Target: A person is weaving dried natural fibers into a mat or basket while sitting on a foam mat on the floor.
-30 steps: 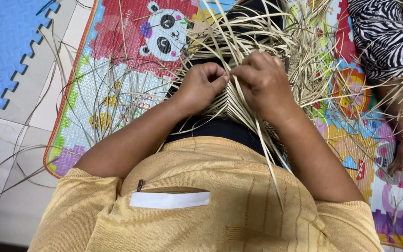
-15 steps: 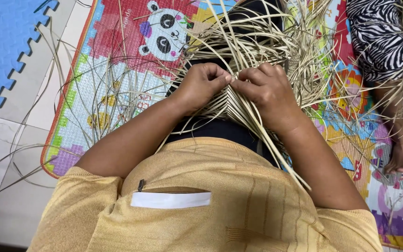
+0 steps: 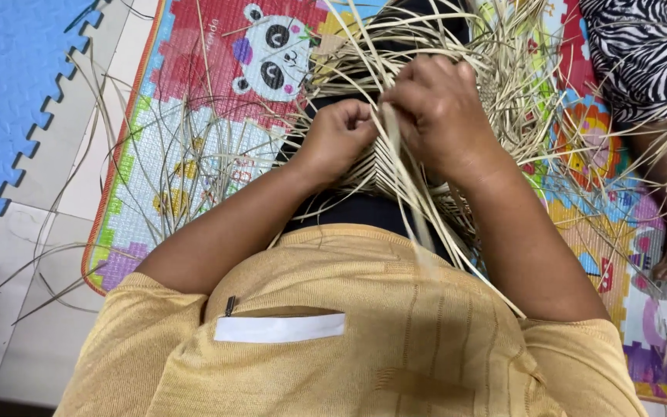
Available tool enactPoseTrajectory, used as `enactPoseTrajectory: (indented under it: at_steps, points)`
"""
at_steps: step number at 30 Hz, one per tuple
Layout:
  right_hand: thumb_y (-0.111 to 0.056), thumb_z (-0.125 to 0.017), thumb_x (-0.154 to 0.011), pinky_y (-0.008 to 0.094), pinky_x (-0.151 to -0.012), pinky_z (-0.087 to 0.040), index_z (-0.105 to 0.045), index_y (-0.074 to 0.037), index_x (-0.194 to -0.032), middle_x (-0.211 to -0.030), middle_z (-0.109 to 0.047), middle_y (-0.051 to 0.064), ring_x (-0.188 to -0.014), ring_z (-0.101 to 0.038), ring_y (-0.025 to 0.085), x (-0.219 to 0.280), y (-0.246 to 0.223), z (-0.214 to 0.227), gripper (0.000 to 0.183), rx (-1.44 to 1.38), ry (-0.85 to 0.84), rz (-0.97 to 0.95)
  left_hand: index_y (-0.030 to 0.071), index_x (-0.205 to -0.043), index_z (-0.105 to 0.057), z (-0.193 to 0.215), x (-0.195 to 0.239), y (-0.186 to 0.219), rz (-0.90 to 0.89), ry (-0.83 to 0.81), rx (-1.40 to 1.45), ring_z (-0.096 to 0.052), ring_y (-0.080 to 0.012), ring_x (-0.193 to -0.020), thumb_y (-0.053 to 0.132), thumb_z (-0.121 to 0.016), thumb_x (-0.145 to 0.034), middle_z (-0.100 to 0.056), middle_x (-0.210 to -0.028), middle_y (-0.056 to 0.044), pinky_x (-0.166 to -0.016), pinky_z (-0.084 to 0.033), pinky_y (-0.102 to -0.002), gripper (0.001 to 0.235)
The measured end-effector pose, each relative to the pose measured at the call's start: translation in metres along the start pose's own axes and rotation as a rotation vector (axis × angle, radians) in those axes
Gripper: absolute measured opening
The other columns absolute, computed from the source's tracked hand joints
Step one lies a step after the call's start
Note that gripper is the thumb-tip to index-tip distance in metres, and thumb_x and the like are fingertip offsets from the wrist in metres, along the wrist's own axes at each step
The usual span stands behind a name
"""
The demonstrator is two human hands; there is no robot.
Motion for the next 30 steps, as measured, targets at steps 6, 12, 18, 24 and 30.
enactPoseTrajectory:
  at_steps: [6, 12, 18, 24, 30]
  points:
    - [-0.019, -0.079, -0.096, 0.038, -0.089, -0.037, -0.081, -0.016, -0.104, -0.09, -0.059, 0.001, -0.092, -0.051, 0.02, 0.008, 0.002, -0.004, 0.009, -0.047, -0.192, -0.167, 0.01, -0.09, -0.072, 0.004, -0.005, -0.004, -0.297, 0.021, -0.266, -0.064, -0.0094, -0.072, 0.008, -0.072, -0.091, -0.067, -0.086, -0.004, -0.062, -0.062, -0.02, 0.003]
    - [-0.02, -0.079, -0.097, 0.044, -0.093, -0.037, -0.078, -0.019, -0.093, -0.106, -0.052, 0.005, -0.103, -0.044, 0.024, 0.03, 0.009, -0.011, 0.004, -0.035, -0.105, -0.119, 0.006, -0.093, -0.073, 0.004, -0.003, 0.022, 0.11, -0.027, -0.134, -0.055, -0.0094, -0.064, 0.012, -0.066, -0.098, -0.067, -0.078, -0.003, -0.062, -0.049, -0.023, 0.01]
    - [-0.031, -0.079, -0.093, 0.042, -0.096, -0.033, -0.082, -0.033, -0.1, -0.12, -0.063, -0.001, -0.111, -0.044, 0.023, 0.03, 0.004, -0.005, 0.008, 0.015, -0.164, -0.153, 0.006, -0.082, -0.068, -0.002, -0.008, -0.002, -0.008, 0.03, -0.086, -0.047, -0.0045, -0.057, 0.014, -0.068, -0.098, -0.059, -0.069, 0.003, -0.052, -0.041, -0.021, 0.018]
    - [-0.018, -0.085, -0.094, 0.039, -0.09, -0.04, -0.08, -0.022, -0.085, -0.094, -0.051, -0.001, -0.097, -0.045, 0.022, -0.011, 0.006, -0.007, 0.012, -0.064, 0.092, -0.123, 0.002, -0.087, -0.051, -0.011, 0.004, 0.013, -0.712, 0.152, -0.649, -0.051, -0.0221, -0.064, -0.006, -0.065, -0.085, -0.056, -0.077, -0.008, -0.059, -0.045, -0.037, 0.016]
    - [-0.005, -0.081, -0.101, 0.047, -0.103, -0.032, -0.073, -0.011, -0.103, -0.115, -0.062, 0.008, -0.109, -0.051, 0.026, 0.007, 0.007, 0.035, 0.011, -0.083, 0.111, -0.155, 0.011, -0.08, -0.055, 0.0, -0.002, 0.007, -0.332, 0.079, -0.451, -0.046, -0.01, -0.062, 0.009, -0.066, -0.095, -0.055, -0.075, 0.001, -0.058, -0.044, -0.025, 0.019]
Point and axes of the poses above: each hand's wrist, its own x-axis away from the middle knuckle, its own z-axis out of the back of the hand, y = z × x, the point moved 1 cm from there along -x, towards the middle knuckle
